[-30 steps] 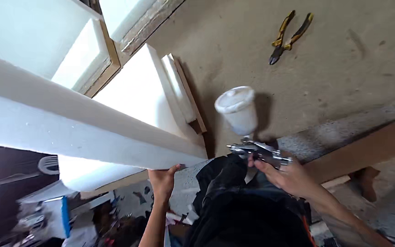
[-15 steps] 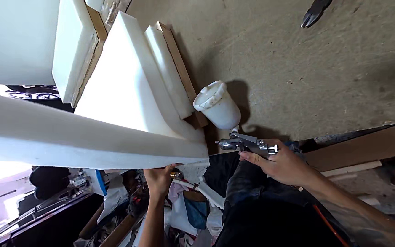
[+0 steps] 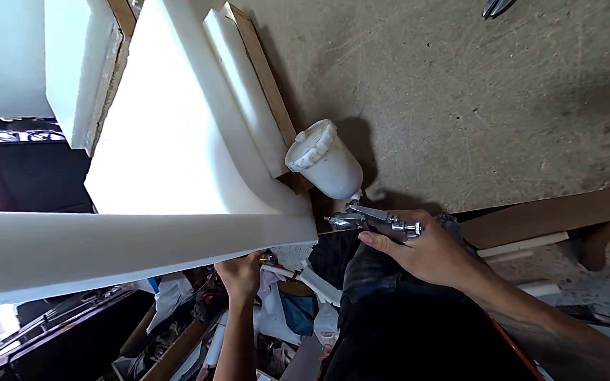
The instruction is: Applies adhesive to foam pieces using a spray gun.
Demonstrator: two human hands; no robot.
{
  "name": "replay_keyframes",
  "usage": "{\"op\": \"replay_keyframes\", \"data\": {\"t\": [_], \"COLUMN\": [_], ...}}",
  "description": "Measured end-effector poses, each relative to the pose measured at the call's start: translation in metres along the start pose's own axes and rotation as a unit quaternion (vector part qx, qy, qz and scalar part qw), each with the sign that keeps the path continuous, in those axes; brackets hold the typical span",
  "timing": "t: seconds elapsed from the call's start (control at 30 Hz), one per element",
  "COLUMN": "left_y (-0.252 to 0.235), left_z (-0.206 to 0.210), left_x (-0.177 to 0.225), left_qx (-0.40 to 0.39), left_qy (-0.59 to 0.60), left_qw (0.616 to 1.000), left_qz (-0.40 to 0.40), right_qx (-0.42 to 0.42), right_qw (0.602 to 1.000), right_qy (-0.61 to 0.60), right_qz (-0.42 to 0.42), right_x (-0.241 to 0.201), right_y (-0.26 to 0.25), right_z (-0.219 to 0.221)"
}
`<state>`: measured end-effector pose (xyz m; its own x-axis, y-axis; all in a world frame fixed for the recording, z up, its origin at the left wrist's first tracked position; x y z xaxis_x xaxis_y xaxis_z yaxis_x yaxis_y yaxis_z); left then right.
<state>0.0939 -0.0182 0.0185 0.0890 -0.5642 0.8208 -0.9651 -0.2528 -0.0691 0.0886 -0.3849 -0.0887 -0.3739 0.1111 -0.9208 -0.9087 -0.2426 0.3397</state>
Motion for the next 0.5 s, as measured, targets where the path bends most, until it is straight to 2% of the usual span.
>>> {"op": "replay_keyframes", "data": {"t": [0.33, 0.5], "left_y": [0.001, 0.001], "left_z": [0.003, 0.004], "left_x": [-0.004, -0.004], "left_qx": [0.019, 0.018], "left_qy": [0.034, 0.035], "left_qw": [0.999, 0.999], "left_qz": [-0.003, -0.011], "right_qx": [0.049, 0.081], "right_qw": [0.999, 0.995], "right_qy": [0.011, 0.059], "right_qz": [-0.012, -0.008], "right_x": [-0.012, -0.021], "right_y": [-0.002, 0.003], "right_z": [-0.017, -0.025]}}
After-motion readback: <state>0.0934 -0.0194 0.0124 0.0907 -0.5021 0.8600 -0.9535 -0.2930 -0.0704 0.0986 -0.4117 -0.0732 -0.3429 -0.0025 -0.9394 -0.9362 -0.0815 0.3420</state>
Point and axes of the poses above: each hand's wrist, its own y-axis away from the middle knuckle, its own z-axis out of the palm, x = y × z, the point moved 10 cm from there along -y, towards the middle knuckle, and after that the axes turned 5 degrees about z, right-handed, at the moved point
